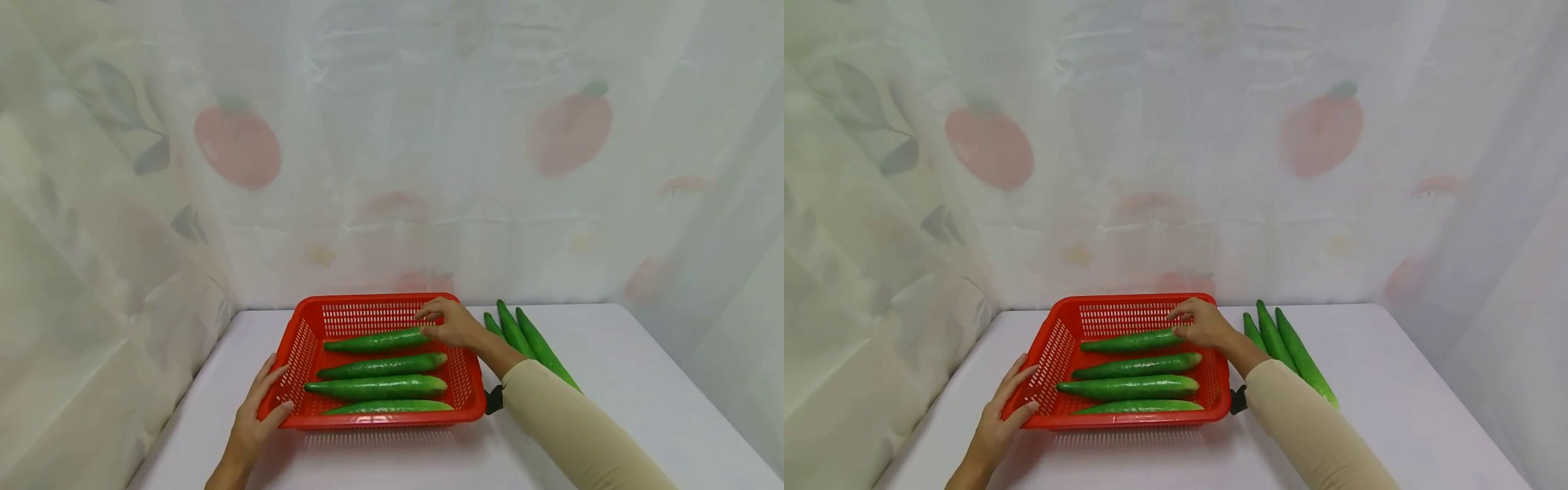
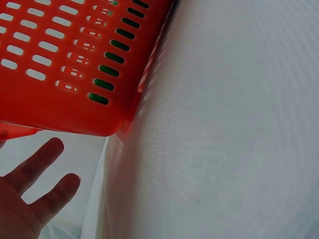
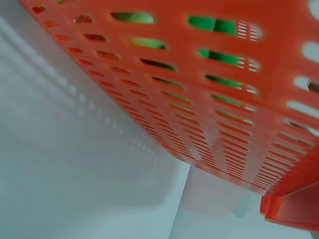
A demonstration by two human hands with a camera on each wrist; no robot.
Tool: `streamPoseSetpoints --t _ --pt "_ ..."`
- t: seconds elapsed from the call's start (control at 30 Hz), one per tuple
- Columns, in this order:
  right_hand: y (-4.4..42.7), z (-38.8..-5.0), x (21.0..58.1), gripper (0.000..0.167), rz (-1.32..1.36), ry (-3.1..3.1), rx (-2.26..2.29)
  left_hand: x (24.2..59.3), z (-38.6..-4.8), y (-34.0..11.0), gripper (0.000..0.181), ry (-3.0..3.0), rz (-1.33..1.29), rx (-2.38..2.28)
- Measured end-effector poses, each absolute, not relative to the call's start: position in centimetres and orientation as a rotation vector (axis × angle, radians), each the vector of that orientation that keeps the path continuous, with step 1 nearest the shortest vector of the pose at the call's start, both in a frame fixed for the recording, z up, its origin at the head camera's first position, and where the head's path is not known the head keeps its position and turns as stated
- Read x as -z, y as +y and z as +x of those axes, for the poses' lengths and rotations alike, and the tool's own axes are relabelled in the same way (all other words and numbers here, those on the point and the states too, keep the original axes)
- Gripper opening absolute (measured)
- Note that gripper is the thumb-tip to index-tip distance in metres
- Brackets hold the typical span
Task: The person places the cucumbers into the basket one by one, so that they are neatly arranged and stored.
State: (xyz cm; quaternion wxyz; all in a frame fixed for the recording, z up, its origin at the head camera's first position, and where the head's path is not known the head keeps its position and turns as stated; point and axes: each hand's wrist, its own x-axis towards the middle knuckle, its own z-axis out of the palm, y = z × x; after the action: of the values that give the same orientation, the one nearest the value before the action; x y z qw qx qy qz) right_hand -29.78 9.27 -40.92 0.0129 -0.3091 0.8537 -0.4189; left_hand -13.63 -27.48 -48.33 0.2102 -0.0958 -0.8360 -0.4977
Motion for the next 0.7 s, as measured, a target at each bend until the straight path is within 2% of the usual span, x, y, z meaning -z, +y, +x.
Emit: streamPoseSetpoints --t 0.37,0.7 --pt "10.1 -29.3 40.8 0.026 -0.943 2.618 1.391 48.3 -13.8 -27.4 0.050 -2.338 -0.271 1.380" --pt "11.2 -27.9 39.7 0.040 -0.879 2.350 1.661 48.1 -13.7 -27.6 0.050 -2.345 -0.250 1.375"
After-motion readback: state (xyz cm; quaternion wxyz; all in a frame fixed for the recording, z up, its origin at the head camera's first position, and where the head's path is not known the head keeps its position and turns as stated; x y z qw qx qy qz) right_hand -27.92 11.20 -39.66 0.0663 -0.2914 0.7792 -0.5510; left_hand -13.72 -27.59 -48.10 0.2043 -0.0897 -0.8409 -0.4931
